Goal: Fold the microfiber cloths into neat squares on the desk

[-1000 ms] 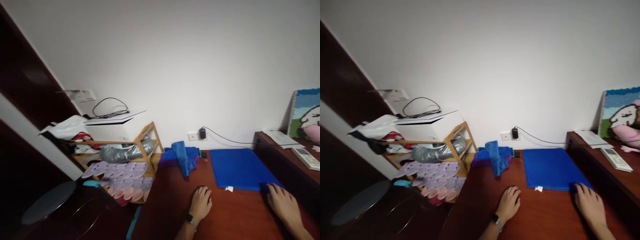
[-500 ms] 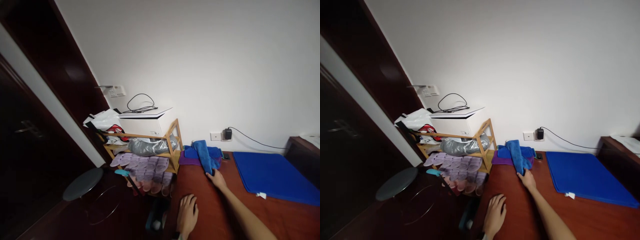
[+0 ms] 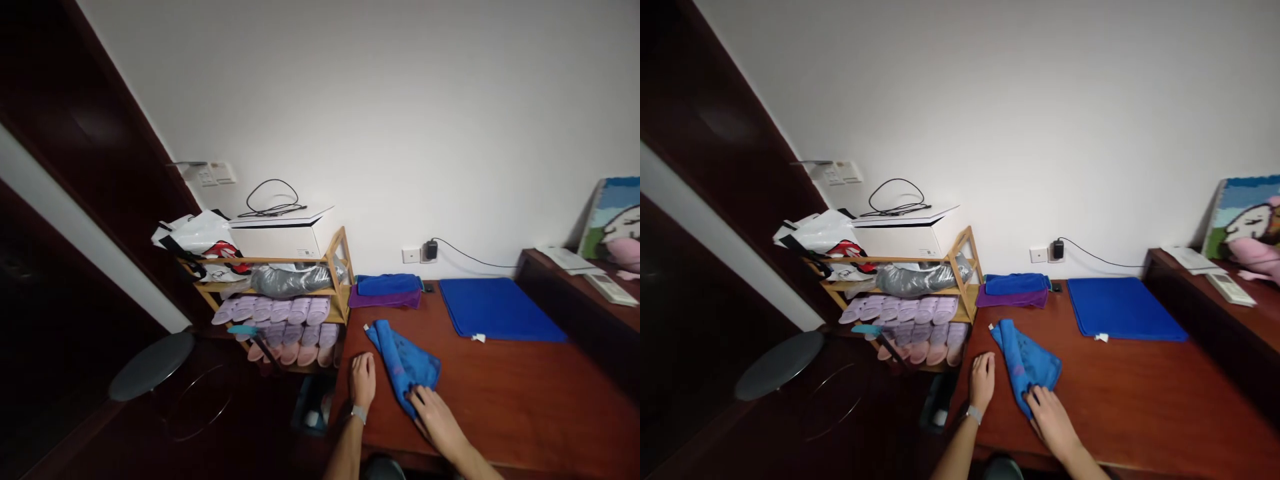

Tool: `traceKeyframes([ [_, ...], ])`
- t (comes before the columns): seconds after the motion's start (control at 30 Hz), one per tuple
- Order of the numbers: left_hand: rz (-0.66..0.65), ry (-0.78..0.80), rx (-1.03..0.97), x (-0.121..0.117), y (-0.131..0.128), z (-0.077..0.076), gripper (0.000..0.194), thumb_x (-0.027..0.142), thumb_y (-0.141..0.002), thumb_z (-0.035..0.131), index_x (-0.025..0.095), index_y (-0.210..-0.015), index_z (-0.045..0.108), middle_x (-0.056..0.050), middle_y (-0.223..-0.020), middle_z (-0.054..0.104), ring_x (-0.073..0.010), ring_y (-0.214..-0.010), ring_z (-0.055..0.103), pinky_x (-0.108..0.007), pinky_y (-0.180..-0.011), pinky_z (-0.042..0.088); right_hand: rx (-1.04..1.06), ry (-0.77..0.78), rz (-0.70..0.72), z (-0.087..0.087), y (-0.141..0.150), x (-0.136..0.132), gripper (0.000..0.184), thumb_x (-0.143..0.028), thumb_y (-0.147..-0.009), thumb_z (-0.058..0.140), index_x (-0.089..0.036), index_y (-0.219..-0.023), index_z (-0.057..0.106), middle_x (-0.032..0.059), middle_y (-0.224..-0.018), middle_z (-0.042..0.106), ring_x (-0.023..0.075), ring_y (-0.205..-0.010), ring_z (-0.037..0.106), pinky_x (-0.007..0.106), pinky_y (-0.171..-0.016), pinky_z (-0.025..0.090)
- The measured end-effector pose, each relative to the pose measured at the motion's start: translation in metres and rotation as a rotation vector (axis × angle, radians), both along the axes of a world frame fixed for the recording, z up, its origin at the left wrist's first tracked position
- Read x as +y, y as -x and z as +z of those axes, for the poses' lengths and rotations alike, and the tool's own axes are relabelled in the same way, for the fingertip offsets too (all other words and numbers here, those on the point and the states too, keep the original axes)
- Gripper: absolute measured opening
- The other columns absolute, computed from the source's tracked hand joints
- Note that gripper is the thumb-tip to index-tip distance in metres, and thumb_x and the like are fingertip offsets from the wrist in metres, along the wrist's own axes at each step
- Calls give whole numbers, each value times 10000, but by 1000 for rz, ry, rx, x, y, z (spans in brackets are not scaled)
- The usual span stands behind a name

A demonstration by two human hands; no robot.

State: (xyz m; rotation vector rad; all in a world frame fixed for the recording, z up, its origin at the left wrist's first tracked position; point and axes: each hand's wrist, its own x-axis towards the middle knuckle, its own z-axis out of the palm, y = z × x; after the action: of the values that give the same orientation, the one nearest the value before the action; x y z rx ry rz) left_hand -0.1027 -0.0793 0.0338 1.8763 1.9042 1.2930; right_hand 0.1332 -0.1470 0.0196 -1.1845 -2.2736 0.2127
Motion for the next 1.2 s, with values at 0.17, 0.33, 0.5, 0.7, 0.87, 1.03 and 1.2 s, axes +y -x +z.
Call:
traceKeyframes([
  [0.17,81,77,-139,-69,-33,-11,390,477,-986,517,180,-1199,653,-127,-1093,705,-281,-1025,708,-454,-929,584,217,259,140,11,16,-59,611,-85,-790,496,-306,-1330,679,72,-1296,693,250,-1223,648,410,-1087,525],
  [0.33,31,83,-3,-135,-60,-19,337,349,-938,595,222,-1236,686,-134,-1229,647,-306,-1160,663,-473,-1006,548,383,354,-114,16,-5,-50,369,-206,-910,447,-240,-1120,749,112,-1320,688,263,-1296,620,446,-1163,459],
  [0.5,-2,94,172,-139,-56,-3,335,192,-940,523,251,-1191,736,-96,-1209,638,-269,-1132,670,-444,-1008,552,336,470,-504,18,-38,-7,418,-240,-864,557,-148,-1248,695,217,-1309,700,341,-1251,652,485,-1105,468],
  [0.7,58,81,427,-145,-54,14,434,73,-919,521,277,-1235,740,-109,-1342,632,-293,-1208,629,-465,-1018,526,404,659,-489,19,-31,-11,106,-225,-747,682,-217,-837,739,107,-890,797,298,-957,765,342,-839,528],
  [0.87,-35,59,322,-147,-67,32,219,220,-932,617,261,-1066,785,-105,-1250,671,-295,-1181,641,-479,-1027,514,633,693,-406,22,-23,-38,132,-364,-733,700,-241,-702,661,36,-743,762,259,-800,748,341,-771,553],
  [1.03,-277,282,-218,-136,-105,37,355,524,-939,597,217,-842,746,-56,-853,747,-235,-830,724,-362,-807,579,881,699,-269,28,-17,-58,454,-655,-723,708,-208,-797,693,30,-631,714,227,-599,685,362,-626,575],
  [1.2,-236,321,-308,-132,-130,59,403,575,-906,574,207,-788,686,-31,-730,743,-206,-679,708,-282,-618,521,979,627,-204,54,-26,-68,622,-808,-671,719,-200,-803,717,51,-648,729,223,-607,675,349,-626,556],
])
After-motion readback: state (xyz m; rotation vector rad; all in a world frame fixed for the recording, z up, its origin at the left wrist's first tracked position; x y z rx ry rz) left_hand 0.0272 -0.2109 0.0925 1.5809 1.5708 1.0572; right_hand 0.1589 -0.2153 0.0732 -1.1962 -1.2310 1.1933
